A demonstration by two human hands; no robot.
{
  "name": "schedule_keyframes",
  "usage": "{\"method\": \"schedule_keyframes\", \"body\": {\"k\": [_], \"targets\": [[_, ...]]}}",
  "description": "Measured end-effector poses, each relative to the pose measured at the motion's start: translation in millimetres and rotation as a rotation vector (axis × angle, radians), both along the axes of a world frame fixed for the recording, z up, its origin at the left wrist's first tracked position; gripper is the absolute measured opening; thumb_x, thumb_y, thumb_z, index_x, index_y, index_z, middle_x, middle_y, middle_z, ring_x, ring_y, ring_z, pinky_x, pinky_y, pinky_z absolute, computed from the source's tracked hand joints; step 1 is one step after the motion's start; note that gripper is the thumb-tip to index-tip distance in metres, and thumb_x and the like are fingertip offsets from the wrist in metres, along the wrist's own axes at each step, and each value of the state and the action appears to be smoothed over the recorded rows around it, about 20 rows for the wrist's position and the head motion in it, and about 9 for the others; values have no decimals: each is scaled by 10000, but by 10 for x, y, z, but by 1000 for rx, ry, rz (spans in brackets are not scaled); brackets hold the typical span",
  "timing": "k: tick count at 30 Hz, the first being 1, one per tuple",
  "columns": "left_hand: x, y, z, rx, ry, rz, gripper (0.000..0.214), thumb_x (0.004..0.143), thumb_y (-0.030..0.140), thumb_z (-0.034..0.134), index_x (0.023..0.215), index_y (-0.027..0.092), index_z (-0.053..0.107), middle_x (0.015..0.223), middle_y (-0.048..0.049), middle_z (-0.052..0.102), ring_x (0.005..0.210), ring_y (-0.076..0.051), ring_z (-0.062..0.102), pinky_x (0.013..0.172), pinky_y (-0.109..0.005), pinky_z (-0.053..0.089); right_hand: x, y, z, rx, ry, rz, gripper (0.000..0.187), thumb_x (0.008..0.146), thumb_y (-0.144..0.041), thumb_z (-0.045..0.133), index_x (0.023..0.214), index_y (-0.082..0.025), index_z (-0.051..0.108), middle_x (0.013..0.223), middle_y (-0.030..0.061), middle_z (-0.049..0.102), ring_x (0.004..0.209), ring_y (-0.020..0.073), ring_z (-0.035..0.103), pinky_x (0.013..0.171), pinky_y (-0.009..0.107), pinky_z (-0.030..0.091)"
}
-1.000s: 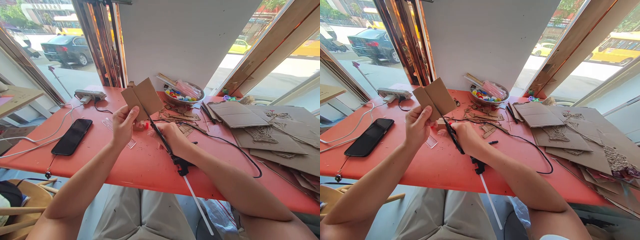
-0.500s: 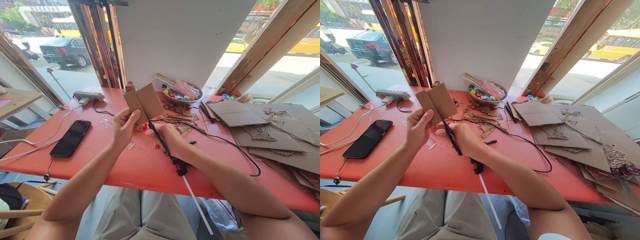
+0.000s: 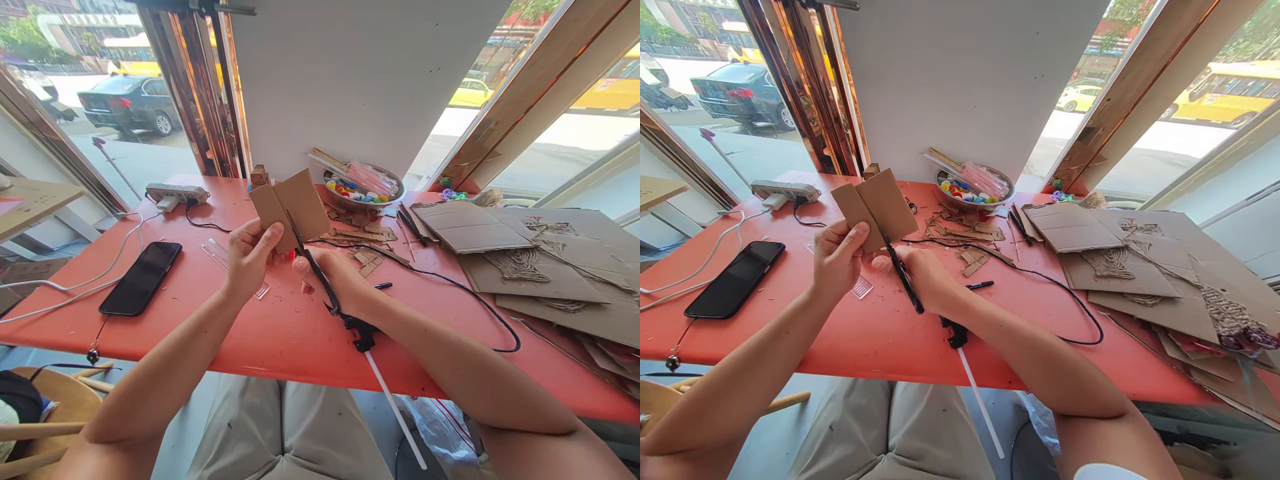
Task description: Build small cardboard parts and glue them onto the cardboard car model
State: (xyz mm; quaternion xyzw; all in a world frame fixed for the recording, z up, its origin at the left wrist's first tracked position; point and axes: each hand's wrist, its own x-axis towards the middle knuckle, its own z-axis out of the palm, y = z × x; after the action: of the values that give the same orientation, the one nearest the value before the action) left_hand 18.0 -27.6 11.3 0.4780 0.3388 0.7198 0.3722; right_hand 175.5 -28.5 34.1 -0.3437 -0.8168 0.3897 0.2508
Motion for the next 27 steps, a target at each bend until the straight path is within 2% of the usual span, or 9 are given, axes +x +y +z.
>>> {"method": "schedule_keyframes", "body": {"k": [4,9,12,18,22,27], "targets": [[-8,1,-6,-13,15,3,665,616,667,939,506,214,466,471,91,319,380,-54,331,317,-179,361,-19,-9,-15,-95,44,-13,653,918,-815,490,599,-252,403,543,-32,474,517,146,539,563,287,424],[-14,-5,11,12,3,2,695,607,666,946,486,214,431,466,90,303,370,-49,323,306,-177,337,-29,-33,-6,-167,78,-46,665,836,-837,573,591,-262,347,545,-54,394,444,127,507,460,267,397],[-19,-6,23,11,-1,-11,707,595,693,944,486,212,437,467,88,313,370,-50,328,306,-176,340,-15,-34,21,-155,36,-46,640,859,-826,547,619,-258,376,569,-49,407,474,137,522,492,275,404],[-64,7,11,-19,38,-89,631,627,644,948,516,209,505,448,85,357,348,-56,364,317,-191,346,22,-34,66,43,-40,-14,621,947,-815,383,695,-250,441,621,-17,499,615,170,511,628,311,362],[-71,-7,41,-33,18,-141,615,631,601,962,520,209,501,445,75,387,351,-61,391,321,-192,329,22,-29,56,-10,-32,19,638,944,-839,370,700,-253,434,627,-14,500,623,175,515,627,314,365],[-54,-34,105,-88,-22,-216,662,584,647,965,498,204,481,421,84,376,335,-41,325,306,-176,306,12,-12,37,-128,43,78,683,884,-914,396,692,-258,408,626,-28,466,612,168,541,602,307,393]]}}
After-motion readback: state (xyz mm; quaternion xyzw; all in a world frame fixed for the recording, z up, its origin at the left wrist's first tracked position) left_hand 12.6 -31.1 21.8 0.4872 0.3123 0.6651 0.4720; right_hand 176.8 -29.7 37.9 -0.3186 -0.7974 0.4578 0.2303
